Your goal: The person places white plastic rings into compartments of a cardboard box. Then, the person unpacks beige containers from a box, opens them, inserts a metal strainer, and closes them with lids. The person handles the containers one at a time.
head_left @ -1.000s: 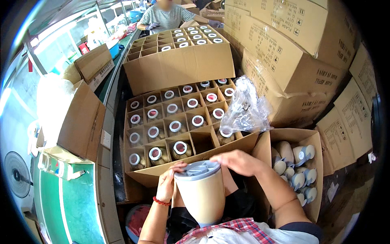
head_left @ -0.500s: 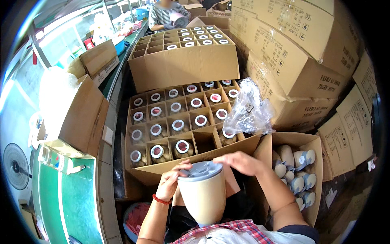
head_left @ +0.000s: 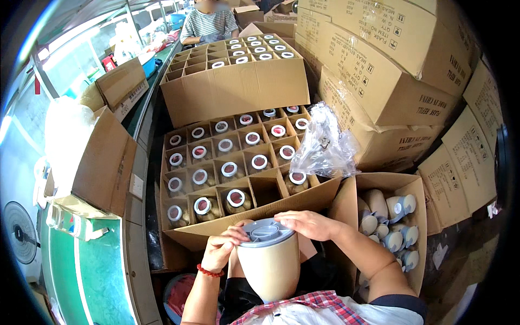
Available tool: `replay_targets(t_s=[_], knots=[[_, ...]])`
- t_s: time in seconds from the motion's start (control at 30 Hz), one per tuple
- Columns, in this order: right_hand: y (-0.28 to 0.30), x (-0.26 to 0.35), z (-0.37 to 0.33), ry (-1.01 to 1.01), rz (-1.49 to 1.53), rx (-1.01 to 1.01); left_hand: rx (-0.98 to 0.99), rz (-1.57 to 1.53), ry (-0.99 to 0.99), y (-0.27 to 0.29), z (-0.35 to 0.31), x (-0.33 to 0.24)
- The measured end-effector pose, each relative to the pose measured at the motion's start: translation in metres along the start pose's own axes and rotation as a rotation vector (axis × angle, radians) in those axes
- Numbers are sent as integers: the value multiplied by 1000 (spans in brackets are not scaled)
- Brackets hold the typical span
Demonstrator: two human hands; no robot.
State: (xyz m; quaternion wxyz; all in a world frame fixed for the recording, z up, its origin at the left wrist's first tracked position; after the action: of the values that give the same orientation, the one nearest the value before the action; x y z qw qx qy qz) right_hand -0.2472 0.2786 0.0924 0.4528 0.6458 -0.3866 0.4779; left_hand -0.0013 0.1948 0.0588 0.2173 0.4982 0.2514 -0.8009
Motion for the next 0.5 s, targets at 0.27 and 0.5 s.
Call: replay_targets(t_s=[0.27, 0.5], knots=[[-33, -38, 103, -246, 1064, 485, 39, 1243, 21, -106, 71, -73], [3, 2, 15, -63, 36, 124, 27, 96, -32, 9, 0, -7]])
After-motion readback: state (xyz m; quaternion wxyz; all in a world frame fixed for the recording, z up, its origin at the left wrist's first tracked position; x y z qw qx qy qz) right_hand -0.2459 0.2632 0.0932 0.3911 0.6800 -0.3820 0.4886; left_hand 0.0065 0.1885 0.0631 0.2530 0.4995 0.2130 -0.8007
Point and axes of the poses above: each hand's wrist, its own z-axis towards the middle knuckle, its own y-axis out of the back of the hand, x = y × z, the point moved 3 cm from there along z, towards the middle knuckle, and after that the axes turned 10 degrees about z, right-handed, at the moved point
